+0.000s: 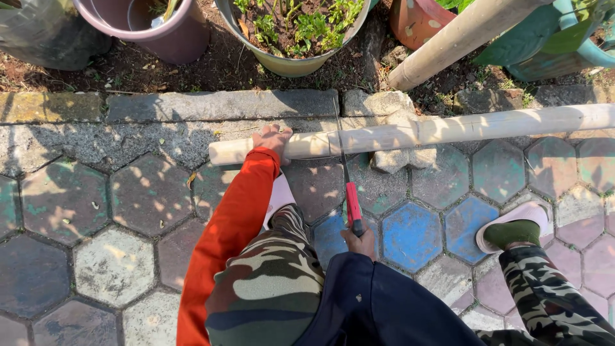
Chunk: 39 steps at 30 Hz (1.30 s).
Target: The person is sawing a piece of bamboo on the ground using a hand saw.
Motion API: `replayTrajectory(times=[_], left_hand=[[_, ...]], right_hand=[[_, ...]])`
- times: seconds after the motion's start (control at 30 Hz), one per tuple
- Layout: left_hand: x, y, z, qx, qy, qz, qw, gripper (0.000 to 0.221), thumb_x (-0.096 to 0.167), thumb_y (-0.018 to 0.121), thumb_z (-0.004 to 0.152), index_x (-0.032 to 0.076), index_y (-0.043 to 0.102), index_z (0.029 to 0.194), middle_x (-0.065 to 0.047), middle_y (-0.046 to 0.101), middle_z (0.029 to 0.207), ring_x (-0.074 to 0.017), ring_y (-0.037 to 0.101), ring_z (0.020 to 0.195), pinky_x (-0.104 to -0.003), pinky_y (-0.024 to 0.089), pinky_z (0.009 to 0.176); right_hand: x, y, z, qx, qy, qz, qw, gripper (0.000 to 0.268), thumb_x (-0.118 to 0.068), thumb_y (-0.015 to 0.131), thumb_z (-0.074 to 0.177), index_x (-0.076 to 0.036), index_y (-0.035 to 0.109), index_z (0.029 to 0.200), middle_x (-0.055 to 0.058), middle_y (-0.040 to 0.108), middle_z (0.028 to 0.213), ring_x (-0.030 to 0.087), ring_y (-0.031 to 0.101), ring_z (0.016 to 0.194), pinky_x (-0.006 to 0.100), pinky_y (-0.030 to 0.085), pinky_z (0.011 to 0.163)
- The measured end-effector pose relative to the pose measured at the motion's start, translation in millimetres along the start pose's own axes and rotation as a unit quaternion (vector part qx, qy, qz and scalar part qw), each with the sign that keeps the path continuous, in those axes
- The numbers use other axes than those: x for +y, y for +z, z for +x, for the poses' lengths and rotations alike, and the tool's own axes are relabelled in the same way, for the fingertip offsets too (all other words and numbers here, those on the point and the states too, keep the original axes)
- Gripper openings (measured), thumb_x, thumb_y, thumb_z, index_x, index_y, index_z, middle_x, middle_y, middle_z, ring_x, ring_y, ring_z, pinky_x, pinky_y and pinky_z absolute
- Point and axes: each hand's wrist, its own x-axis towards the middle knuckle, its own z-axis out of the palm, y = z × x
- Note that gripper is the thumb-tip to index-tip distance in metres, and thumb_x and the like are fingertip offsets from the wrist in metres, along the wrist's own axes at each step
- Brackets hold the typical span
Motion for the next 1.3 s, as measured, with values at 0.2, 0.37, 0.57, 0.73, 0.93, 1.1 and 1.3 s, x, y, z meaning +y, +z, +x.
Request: replayTrajectory(times=[0.2,0.37,0.57,0.73,0.93,1.1,1.3], left_hand=[[6,-13,0,-0.023,-0.020,-0.017,0.999,0.087,0.027,0.096,0.068,0.029,0.048,0.141,-0.008,0.049,0.142,-0.0311,0.043,0.134,-0.057,0.037,0.104],[-4,4,-1,0.033,0.017,-0.023,0.999,0.079,0.023,0.095,0.066,0.027,0.055,0.134,-0.006,0.054,0.140,-0.0315,0.045,0.135,-0.058,0.038,0.103],[0,1,8,-0.023,-0.019,-0.010,1.000,0.093,0.028,0.099,0.063,0.030,0.046,0.138,-0.006,0.043,0.144,-0.0321,0.037,0.135,-0.059,0.037,0.098],[-7,15,4,0.047,0.011,-0.018,0.999,0.085,0.025,0.095,0.065,0.028,0.052,0.139,-0.007,0.051,0.142,-0.0316,0.043,0.135,-0.056,0.039,0.100],[-4,3,11,0.025,-0.002,-0.021,0.999,0.090,0.024,0.098,0.063,0.030,0.049,0.138,-0.007,0.047,0.142,-0.0318,0.040,0.135,-0.059,0.037,0.100],[-9,21,4,0.096,0.046,-0.042,0.993,0.077,0.021,0.094,0.064,0.026,0.057,0.130,-0.006,0.055,0.137,-0.0329,0.048,0.133,-0.055,0.040,0.104],[-1,1,-2,0.027,0.007,-0.036,0.999,0.079,0.022,0.095,0.064,0.028,0.052,0.130,-0.008,0.050,0.137,-0.0330,0.044,0.132,-0.058,0.039,0.098]], right_hand=[[64,-1,9,0.010,-0.005,0.053,0.999,0.020,-0.002,0.074,0.070,-0.005,0.065,0.088,-0.002,0.059,0.068,0.010,0.055,0.058,0.031,0.044,0.052],[27,4,27,-0.040,-0.018,0.065,0.997,0.017,-0.004,0.074,0.075,-0.004,0.064,0.089,0.005,0.056,0.063,0.013,0.051,0.054,0.032,0.038,0.049],[118,-4,33,-0.036,-0.038,0.108,0.993,0.032,-0.003,0.074,0.063,-0.006,0.067,0.094,-0.001,0.062,0.071,0.009,0.059,0.060,0.029,0.046,0.053],[23,1,27,-0.029,0.001,0.069,0.997,0.015,-0.007,0.069,0.077,-0.002,0.064,0.090,0.004,0.060,0.064,0.013,0.054,0.056,0.032,0.042,0.051],[41,-11,33,-0.056,-0.027,0.059,0.996,0.018,-0.004,0.070,0.068,-0.003,0.065,0.085,0.003,0.058,0.058,0.012,0.054,0.051,0.032,0.041,0.048],[12,1,34,-0.052,-0.003,0.092,0.994,0.014,-0.006,0.072,0.075,0.000,0.061,0.082,0.002,0.055,0.061,0.013,0.048,0.052,0.033,0.036,0.048],[46,-5,32,-0.058,0.004,0.090,0.994,0.027,-0.001,0.072,0.061,-0.008,0.066,0.087,0.000,0.058,0.061,0.012,0.056,0.051,0.031,0.043,0.048]])
